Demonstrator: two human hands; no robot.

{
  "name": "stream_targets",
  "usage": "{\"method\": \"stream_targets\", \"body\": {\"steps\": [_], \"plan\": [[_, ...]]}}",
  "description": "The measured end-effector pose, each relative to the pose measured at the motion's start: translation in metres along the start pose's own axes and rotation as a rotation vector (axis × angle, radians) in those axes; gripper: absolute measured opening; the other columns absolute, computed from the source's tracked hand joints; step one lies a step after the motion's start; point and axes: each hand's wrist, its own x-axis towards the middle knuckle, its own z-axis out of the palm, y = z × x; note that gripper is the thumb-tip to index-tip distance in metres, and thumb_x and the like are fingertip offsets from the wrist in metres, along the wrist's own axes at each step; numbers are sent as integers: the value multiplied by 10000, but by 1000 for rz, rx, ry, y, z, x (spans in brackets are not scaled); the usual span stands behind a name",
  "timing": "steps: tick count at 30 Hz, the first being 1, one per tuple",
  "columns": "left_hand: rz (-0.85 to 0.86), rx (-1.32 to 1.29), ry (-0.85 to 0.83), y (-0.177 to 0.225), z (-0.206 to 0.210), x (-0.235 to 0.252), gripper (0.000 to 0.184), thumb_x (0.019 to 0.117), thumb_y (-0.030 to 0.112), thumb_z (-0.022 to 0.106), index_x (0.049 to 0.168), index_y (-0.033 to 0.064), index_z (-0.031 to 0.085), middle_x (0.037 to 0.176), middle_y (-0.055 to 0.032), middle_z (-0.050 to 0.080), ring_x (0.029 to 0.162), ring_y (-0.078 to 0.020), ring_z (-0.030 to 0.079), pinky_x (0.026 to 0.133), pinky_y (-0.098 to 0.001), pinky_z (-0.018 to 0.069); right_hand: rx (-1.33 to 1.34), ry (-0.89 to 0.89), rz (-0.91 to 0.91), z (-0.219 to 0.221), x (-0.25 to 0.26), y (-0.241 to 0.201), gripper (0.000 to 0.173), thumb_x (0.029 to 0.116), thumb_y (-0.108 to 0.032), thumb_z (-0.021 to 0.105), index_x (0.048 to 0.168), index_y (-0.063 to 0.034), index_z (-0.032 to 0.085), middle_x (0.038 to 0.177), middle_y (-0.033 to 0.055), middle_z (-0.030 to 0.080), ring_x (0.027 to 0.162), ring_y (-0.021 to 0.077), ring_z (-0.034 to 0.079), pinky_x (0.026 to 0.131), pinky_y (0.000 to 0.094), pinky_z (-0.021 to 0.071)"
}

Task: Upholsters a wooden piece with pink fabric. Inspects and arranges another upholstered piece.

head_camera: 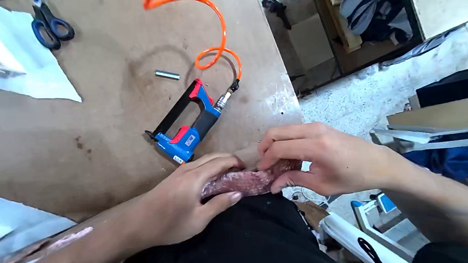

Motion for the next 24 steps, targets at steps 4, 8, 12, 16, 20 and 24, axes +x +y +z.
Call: {"method": "stream_targets", "body": {"steps": [4, 8, 12, 16, 20, 24], "plan": [[304, 172, 202, 9, 19, 26, 290, 1013, 341, 645, 1169, 109, 724, 1209, -43, 663, 1170, -149, 621, 979, -303, 553, -179, -76, 100, -7, 8, -15, 99, 892, -176, 770, 899, -107, 700, 1001, 12, 643, 869, 86, 647, 721, 226, 573], [338, 201, 292, 14, 28, 31, 193, 1001, 291, 663, 1033, 121, 747, 1078, -24, 666, 1033, -139, 642, 843, -279, 574, -291, -114, 243, -13, 6, -21, 266, 856, -281, 817, 1029, -128, 683, 939, -21, 637, 817, 75, 640, 720, 228, 569], [128, 208, 220, 27, 28, 38, 290, 931, 323, 704, 1122, 107, 671, 1052, -9, 622, 900, -98, 647, 762, -260, 588, -264, -91, 201, -9, 2, -22, 101, 876, -176, 776, 898, -120, 695, 912, -12, 647, 887, 108, 642, 756, 249, 558], [174, 255, 204, 30, 27, 42, 203, 929, 257, 682, 1092, 136, 672, 1042, -15, 610, 939, -145, 642, 760, -303, 583, -258, -5, 131, -1, -6, -20, 65, 903, -78, 705, 843, -79, 678, 1002, 50, 668, 987, 150, 664, 812, 267, 584], [276, 324, 292, 30, 31, 38, 128, 975, 173, 602, 1002, 122, 717, 1154, -84, 643, 1044, -227, 651, 806, -361, 591, -276, 6, 185, 10, -17, -23, 23, 962, -33, 622, 965, -45, 641, 1273, 119, 629, 1201, 202, 637, 962, 313, 585], [423, 490, 405, 27, 40, 45, 139, 958, 38, 539, 848, 4, 617, 841, -126, 575, 658, -248, 605, 449, -328, 460, -325, -18, 261, 15, -20, -20, 193, 964, -48, 611, 1155, -71, 628, 1152, 65, 681, 1018, 157, 698, 845, 312, 607]]}}
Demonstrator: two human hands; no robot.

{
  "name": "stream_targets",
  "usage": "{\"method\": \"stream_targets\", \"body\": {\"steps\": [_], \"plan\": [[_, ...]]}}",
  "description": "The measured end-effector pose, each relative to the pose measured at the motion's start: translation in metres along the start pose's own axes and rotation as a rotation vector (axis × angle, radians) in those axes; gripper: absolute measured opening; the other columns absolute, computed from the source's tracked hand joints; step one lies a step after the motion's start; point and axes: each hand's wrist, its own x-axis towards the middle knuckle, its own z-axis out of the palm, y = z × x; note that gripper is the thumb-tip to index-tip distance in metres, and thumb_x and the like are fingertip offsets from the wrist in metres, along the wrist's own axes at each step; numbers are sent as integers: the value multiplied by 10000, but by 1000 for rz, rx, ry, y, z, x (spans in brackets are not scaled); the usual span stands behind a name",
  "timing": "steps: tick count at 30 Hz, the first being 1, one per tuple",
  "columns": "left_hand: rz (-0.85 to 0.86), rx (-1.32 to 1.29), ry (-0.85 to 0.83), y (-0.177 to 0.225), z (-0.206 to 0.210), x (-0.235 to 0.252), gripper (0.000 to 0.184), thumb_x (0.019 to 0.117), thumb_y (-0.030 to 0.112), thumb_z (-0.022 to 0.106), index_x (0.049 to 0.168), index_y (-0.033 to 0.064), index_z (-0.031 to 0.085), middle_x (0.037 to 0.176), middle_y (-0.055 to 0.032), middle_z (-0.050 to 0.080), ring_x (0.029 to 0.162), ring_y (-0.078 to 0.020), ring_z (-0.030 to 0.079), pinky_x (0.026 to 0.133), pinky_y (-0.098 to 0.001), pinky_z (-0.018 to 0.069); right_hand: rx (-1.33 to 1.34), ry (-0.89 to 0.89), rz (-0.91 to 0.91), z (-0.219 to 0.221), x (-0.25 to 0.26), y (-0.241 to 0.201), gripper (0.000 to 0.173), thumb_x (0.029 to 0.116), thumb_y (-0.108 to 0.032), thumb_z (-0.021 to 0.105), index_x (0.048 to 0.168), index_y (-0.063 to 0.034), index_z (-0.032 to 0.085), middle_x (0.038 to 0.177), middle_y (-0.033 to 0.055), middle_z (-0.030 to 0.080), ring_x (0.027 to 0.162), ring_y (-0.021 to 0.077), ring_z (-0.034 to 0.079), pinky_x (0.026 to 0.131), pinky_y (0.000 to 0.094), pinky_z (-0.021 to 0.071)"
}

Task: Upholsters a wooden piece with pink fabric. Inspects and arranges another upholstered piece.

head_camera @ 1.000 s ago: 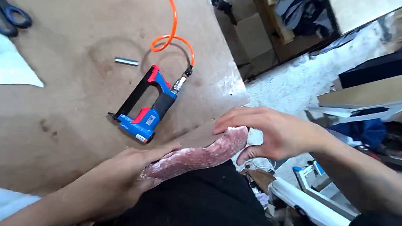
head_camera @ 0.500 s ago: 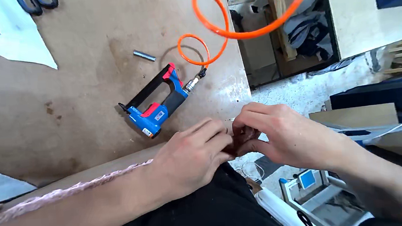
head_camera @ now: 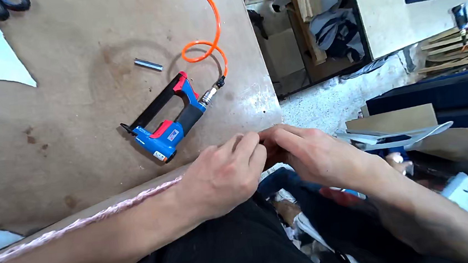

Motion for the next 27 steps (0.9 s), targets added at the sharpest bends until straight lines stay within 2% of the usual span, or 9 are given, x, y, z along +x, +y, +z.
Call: {"method": "stream_targets", "body": {"steps": [4, 11, 14, 18, 19, 22, 23, 25, 27], "plan": [[-42, 34, 9, -6, 2, 4, 151, 991, 62, 536, 867, -8, 588, 856, -140, 558, 617, -248, 589, 445, -336, 462, -55, 68, -23, 2, 6, 4, 196, 942, 26, 573, 1094, -65, 657, 1018, 69, 690, 944, 186, 693, 791, 335, 598], [-221, -77, -89, -27, -7, 24, 101, 797, -6, 624, 862, 62, 587, 785, -70, 611, 688, -213, 644, 580, -385, 544, -157, 593, -165, 43, 26, 5, 115, 941, 47, 560, 849, 1, 612, 833, 151, 703, 805, 274, 695, 743, 382, 575], [-378, -197, -177, -49, -9, 35, 69, 853, 61, 635, 880, 119, 609, 756, 14, 648, 640, -103, 623, 558, -323, 521, -99, 706, -22, 48, 41, 4, 94, 922, 2, 627, 830, -15, 635, 726, 99, 649, 705, 232, 665, 644, 361, 558], [-543, -496, -376, -72, -3, 42, 53, 971, 49, 596, 963, 100, 605, 695, -20, 601, 509, -137, 518, 450, -327, 443, 0, 709, 147, 49, 49, 12, 77, 831, 30, 616, 837, -47, 622, 672, 63, 603, 631, 219, 632, 556, 388, 523], [-526, -576, -387, -77, -1, 40, 5, 998, 112, 614, 1001, 114, 614, 743, -4, 620, 553, -117, 543, 484, -299, 467, 5, 711, 177, 51, 49, 15, 79, 818, 22, 612, 838, -54, 622, 657, 55, 592, 612, 215, 625, 534, 391, 510], [-416, -617, -468, -81, -7, 34, 367, 967, 323, 648, 1283, 143, 607, 1085, 29, 699, 948, -73, 692, 827, -295, 613, 44, 701, 203, 52, 48, 19, 43, 849, -14, 624, 846, -57, 628, 637, 52, 604, 587, 211, 634, 512, 402, 499], [-356, -467, -473, -77, -8, 35, 420, 932, 372, 646, 1279, 138, 618, 1070, 35, 702, 942, -70, 691, 823, -313, 612, 67, 705, 203, 54, 47, 20, 32, 862, -32, 643, 854, -62, 634, 644, 44, 621, 593, 197, 643, 520, 394, 508], [-209, -146, -419, -62, -6, 44, 301, 890, 337, 671, 1051, 84, 694, 892, -23, 702, 794, -156, 692, 706, -419, 598, 128, 796, 209, 62, 47, 21, 27, 889, -59, 666, 871, -49, 647, 662, 39, 629, 598, 164, 636, 535, 363, 513], [-127, -16, -371, -45, -3, 46, 216, 932, 273, 686, 887, 62, 701, 794, -65, 674, 697, -227, 676, 612, -467, 570, 187, 1088, 231, 81, 46, 18, 143, 963, -108, 654, 880, 9, 668, 698, 62, 650, 604, 122, 630, 541, 303, 534]]}}
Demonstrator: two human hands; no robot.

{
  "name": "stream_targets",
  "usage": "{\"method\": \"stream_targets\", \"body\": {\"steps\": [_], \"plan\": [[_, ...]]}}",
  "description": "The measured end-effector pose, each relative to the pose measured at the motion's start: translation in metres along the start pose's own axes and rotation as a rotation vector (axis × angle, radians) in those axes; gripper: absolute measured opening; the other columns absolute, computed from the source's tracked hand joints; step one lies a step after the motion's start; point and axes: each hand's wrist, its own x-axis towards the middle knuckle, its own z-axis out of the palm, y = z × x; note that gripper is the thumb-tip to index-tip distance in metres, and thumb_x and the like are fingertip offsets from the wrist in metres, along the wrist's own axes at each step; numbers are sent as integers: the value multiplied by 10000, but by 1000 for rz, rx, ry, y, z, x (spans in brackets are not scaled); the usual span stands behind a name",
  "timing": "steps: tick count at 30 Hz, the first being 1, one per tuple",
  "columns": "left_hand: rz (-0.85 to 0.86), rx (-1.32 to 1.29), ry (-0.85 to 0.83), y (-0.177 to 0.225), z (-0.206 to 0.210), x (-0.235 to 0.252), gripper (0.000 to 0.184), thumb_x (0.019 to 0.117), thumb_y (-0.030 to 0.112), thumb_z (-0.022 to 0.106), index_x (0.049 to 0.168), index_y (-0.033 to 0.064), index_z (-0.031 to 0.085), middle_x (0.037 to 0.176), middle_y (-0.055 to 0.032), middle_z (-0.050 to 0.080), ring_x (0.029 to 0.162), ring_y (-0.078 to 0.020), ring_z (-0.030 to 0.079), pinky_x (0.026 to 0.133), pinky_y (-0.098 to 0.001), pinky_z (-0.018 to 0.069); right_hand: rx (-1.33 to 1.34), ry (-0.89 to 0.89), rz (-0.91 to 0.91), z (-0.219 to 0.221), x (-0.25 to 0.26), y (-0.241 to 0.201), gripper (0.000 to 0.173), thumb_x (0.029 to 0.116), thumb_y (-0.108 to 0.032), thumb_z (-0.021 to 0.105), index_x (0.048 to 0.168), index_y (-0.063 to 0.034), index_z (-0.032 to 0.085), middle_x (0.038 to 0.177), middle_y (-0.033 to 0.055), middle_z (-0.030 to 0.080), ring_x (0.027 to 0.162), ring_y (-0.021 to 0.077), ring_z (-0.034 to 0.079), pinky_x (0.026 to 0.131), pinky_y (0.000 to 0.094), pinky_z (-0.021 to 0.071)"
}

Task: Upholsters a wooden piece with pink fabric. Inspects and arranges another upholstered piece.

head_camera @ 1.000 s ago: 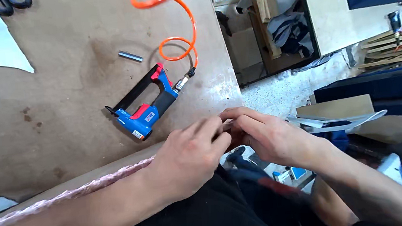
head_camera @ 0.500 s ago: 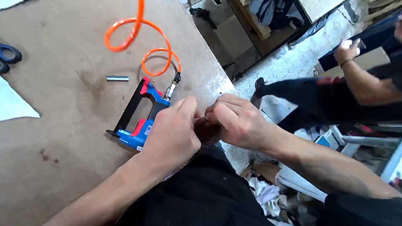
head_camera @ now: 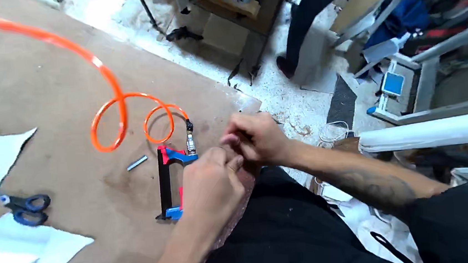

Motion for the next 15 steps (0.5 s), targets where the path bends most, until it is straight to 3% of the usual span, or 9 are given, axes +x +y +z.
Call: {"method": "stream_targets", "body": {"steps": [2, 3, 4, 5, 7, 9, 11, 13, 15], "plan": [[82, 16, 116, 5, 15, -2, 203, 908, 226, 622, 781, 68, 630, 697, -51, 595, 573, -207, 608, 485, -398, 496, -33, 276, -42, 7, -27, 6, 353, 983, -327, 680, 970, 25, 659, 832, 113, 704, 743, 153, 687, 651, 328, 601], [96, -23, 164, 2, 22, -3, 220, 923, 231, 589, 759, 85, 606, 667, -23, 560, 538, -166, 565, 458, -348, 453, -75, 309, -75, 11, -44, 12, 539, 953, -519, 650, 1103, -1, 630, 1011, 164, 715, 946, 235, 710, 810, 406, 614], [95, -86, 186, -3, 27, -4, 255, 954, 261, 574, 753, 105, 592, 657, 5, 538, 527, -127, 532, 454, -307, 426, -105, 294, -76, 19, -62, 18, 741, 887, -681, 621, 1262, -43, 579, 1195, 200, 673, 1133, 305, 662, 956, 477, 570], [80, -165, 190, -7, 30, -4, 266, 964, 276, 574, 750, 120, 589, 655, 27, 529, 529, -94, 516, 457, -275, 417, -141, 283, -71, 29, -75, 23, 913, 811, -790, 592, 1389, -87, 528, 1309, 218, 618, 1222, 342, 607, 1019, 514, 525], [25, -344, 160, -15, 31, -4, 244, 965, 276, 601, 765, 136, 606, 675, 55, 544, 558, -47, 517, 478, -229, 432, -236, 315, -56, 45, -85, 27, 1052, 694, -879, 596, 1449, -152, 514, 1327, 197, 583, 1188, 322, 596, 997, 496, 521], [-63, -550, 111, -23, 32, -4, 196, 967, 247, 635, 800, 146, 616, 703, 71, 567, 562, -15, 510, 476, -188, 428, -332, 300, -38, 48, -79, 24, 994, 698, -873, 575, 1343, -118, 600, 1185, 198, 604, 1010, 277, 618, 838, 434, 545], [-143, -762, 80, -27, 37, -3, 151, 966, 195, 653, 830, 143, 616, 707, 62, 608, 537, -18, 533, 443, -189, 438, -412, 252, -7, 43, -66, 18, 778, 768, -773, 568, 1093, -74, 671, 997, 185, 637, 852, 259, 624, 690, 403, 522], [-189, -989, 42, -31, 42, -2, 149, 979, 122, 642, 836, 112, 603, 693, 24, 613, 526, -58, 553, 435, -207, 454, -491, 237, 25, 41, -51, 11, 572, 900, -640, 471, 800, -93, 608, 800, 132, 628, 723, 236, 606, 609, 390, 453], [-230, -1185, 1, -37, 48, 1, 163, 990, 82, 620, 830, 82, 588, 668, -13, 597, 527, -92, 547, 454, -224, 447, -546, 225, 126, 41, -36, 1, 502, 989, -450, 421, 629, -123, 547, 645, 68, 585, 609, 192, 568, 569, 378, 415]]}}
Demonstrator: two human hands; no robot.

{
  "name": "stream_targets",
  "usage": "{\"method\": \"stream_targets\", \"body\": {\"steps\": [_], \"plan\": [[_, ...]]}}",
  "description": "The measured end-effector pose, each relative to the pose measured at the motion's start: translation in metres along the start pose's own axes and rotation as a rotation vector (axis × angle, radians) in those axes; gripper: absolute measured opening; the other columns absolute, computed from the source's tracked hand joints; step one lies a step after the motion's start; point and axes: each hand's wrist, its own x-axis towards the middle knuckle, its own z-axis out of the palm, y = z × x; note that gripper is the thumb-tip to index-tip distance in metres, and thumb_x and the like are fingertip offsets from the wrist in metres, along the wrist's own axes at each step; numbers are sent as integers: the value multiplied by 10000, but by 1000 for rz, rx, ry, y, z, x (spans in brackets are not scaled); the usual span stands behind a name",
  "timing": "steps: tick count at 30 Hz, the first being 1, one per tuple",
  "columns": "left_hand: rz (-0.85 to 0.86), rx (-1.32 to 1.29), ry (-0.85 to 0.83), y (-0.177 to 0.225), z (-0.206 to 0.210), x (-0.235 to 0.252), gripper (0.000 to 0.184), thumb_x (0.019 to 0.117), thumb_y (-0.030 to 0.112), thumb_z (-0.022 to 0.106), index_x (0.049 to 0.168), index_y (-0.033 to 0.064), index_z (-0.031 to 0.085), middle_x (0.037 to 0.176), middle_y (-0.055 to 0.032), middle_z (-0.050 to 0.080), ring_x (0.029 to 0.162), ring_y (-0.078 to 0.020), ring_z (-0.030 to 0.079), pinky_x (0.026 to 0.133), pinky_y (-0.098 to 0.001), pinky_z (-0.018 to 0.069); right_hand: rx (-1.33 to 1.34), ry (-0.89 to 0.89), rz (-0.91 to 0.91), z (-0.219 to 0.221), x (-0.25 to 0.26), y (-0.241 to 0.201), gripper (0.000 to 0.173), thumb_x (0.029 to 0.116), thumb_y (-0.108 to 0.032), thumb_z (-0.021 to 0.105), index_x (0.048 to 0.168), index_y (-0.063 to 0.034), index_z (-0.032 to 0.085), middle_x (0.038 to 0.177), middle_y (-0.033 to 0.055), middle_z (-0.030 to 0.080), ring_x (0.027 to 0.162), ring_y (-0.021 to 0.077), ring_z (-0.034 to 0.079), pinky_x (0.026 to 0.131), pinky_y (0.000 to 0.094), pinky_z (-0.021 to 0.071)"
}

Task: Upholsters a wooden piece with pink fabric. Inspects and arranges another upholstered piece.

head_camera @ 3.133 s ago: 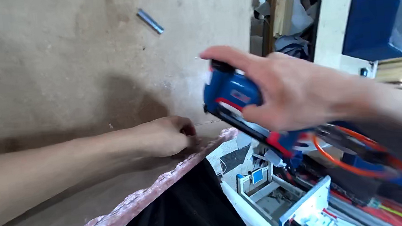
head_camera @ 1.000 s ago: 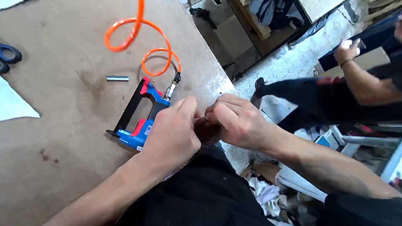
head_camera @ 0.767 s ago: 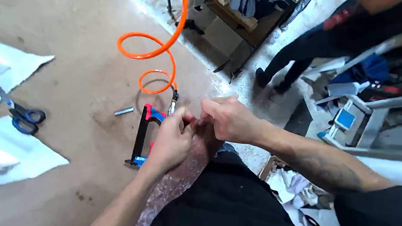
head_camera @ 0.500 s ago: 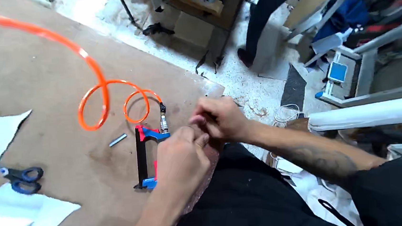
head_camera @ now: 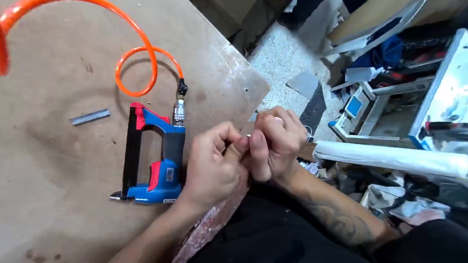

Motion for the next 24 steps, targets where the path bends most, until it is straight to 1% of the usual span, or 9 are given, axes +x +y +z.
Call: {"method": "stream_targets", "body": {"steps": [2, 5, 7, 8, 11, 16, 18, 21, 24], "plan": [[-53, -108, -9, -5, 1, 4, 189, 1003, 80, 610, 818, 61, 574, 647, -40, 565, 517, -118, 520, 455, -244, 435, -92, -151, 197, -10, 21, -13, 510, 1038, -339, 401, 571, -157, 489, 550, -3, 476, 503, 153, 477, 488, 361, 354], [-67, 20, -12, -10, 12, 1, 93, 963, 55, 654, 879, 95, 656, 718, 3, 660, 609, -84, 633, 539, -259, 552, -310, -488, 348, -24, 82, -35, 614, 1089, -441, 335, 559, -156, 455, 487, 12, 443, 466, 216, 512, 432, 440, 349], [7, 120, -27, -14, 17, -3, 42, 939, 102, 669, 915, 133, 682, 754, 54, 671, 676, -29, 649, 612, -247, 573, -367, -645, 35, -19, 114, -52, 437, 1053, -384, 435, 734, -142, 609, 610, 18, 562, 601, 218, 618, 518, 434, 442], [39, 139, -35, -15, 18, -5, 28, 937, 118, 670, 937, 124, 698, 779, 53, 683, 707, -20, 657, 652, -249, 585, -324, -772, -170, -10, 127, -61, 334, 1027, -358, 498, 857, -129, 671, 735, 33, 645, 747, 229, 671, 646, 447, 504], [-74, 217, -112, -13, 22, -8, 173, 1006, 304, 652, 942, 152, 705, 785, 51, 669, 699, -38, 631, 659, -268, 557, -9, -1170, -795, 61, 126, -77, 252, 967, -349, 659, 1085, -131, 698, 972, 43, 696, 957, 236, 684, 793, 453, 566], [4, 358, -282, -19, 19, -7, 225, 1057, 332, 539, 1024, 167, 689, 835, 1, 669, 728, -144, 646, 679, -428, 574, 158, -1360, -1332, 151, 53, -83, 801, 694, -315, 926, 1400, -175, 575, 1350, 101, 613, 1219, 338, 596, 942, 493, 536], [10, 371, -319, -18, 17, -9, 289, 1083, 368, 485, 1059, 167, 692, 871, -11, 671, 800, -154, 655, 747, -443, 573, 154, -1372, -1342, 152, 42, -95, 839, 750, -296, 897, 1477, -160, 501, 1472, 137, 520, 1172, 364, 609, 840, 474, 567], [-59, 289, -413, -20, 14, -7, 347, 1103, 402, 419, 1107, 148, 655, 889, -38, 643, 828, -167, 638, 769, -432, 546, 111, -1496, -1228, 140, 45, -117, 708, 953, -58, 624, 1591, -244, 380, 1541, 221, 420, 886, 364, 672, 636, 451, 570], [22, 195, -393, -48, 23, -3, 413, 1105, 474, 353, 1149, 171, 629, 906, -17, 639, 853, -146, 635, 808, -480, 527, -117, -1534, -1122, 113, 71, -138, 808, 988, -36, 559, 1644, -358, 215, 1332, 249, 523, 813, 350, 654, 626, 441, 551]]}}
